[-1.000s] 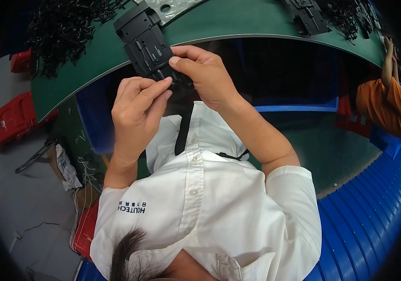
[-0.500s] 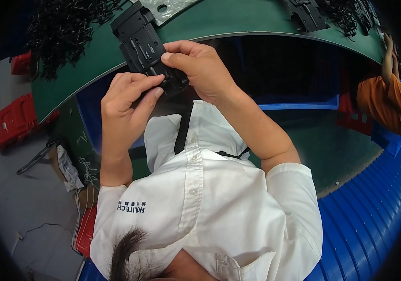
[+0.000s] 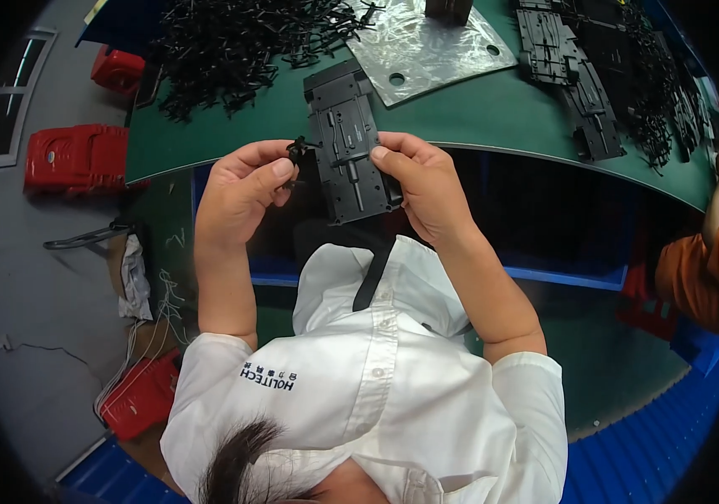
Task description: Assembling small plastic parts into a toy car chassis at a factory workbench.
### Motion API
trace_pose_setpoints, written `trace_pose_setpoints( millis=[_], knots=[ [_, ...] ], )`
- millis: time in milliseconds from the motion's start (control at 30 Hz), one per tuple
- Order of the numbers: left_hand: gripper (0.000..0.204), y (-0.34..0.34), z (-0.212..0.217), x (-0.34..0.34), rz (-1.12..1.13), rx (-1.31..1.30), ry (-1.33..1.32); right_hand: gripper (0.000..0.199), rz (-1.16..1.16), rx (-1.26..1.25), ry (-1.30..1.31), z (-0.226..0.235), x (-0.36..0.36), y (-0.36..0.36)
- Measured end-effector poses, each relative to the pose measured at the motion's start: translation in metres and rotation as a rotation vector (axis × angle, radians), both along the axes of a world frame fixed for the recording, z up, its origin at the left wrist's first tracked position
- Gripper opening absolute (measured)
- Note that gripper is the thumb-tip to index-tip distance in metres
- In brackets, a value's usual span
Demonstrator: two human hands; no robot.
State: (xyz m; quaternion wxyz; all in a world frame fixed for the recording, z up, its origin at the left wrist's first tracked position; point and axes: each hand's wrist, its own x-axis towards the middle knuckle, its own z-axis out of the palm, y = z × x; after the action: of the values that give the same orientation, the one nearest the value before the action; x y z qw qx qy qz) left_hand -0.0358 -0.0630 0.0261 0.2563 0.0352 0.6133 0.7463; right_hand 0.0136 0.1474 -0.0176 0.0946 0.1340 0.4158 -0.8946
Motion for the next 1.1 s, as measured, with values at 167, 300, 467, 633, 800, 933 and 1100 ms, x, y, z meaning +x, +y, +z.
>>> trace_pose_setpoints(
  millis=[167,300,467,633,800,933,1100],
  knots=[
    [0.022,0.001,-0.006,0.000,0.000,0.030,-0.010,0.029,0.007,-0.012,0.009,0.003,-0.001,0.002],
    [0.023,0.001,-0.007,-0.001,-0.016,0.034,0.006,0.028,0.006,-0.012,0.016,0.004,-0.001,0.001],
    [0.023,0.004,-0.007,-0.001,-0.042,-0.015,0.032,0.028,-0.001,-0.011,0.009,0.004,-0.002,0.000],
    [0.024,0.003,-0.012,-0.002,-0.063,-0.028,0.023,0.029,0.004,-0.013,0.007,0.004,-0.002,0.000],
    [0.024,0.004,-0.013,-0.002,-0.070,-0.043,0.025,0.029,-0.003,-0.018,-0.003,0.004,-0.002,0.001],
    [0.024,0.006,-0.012,-0.001,-0.075,-0.042,0.023,0.030,-0.001,-0.008,0.000,0.003,-0.002,0.001],
    [0.026,0.007,-0.012,-0.001,-0.108,-0.070,0.014,0.030,0.014,-0.001,0.006,0.001,-0.002,0.002]
  ],
)
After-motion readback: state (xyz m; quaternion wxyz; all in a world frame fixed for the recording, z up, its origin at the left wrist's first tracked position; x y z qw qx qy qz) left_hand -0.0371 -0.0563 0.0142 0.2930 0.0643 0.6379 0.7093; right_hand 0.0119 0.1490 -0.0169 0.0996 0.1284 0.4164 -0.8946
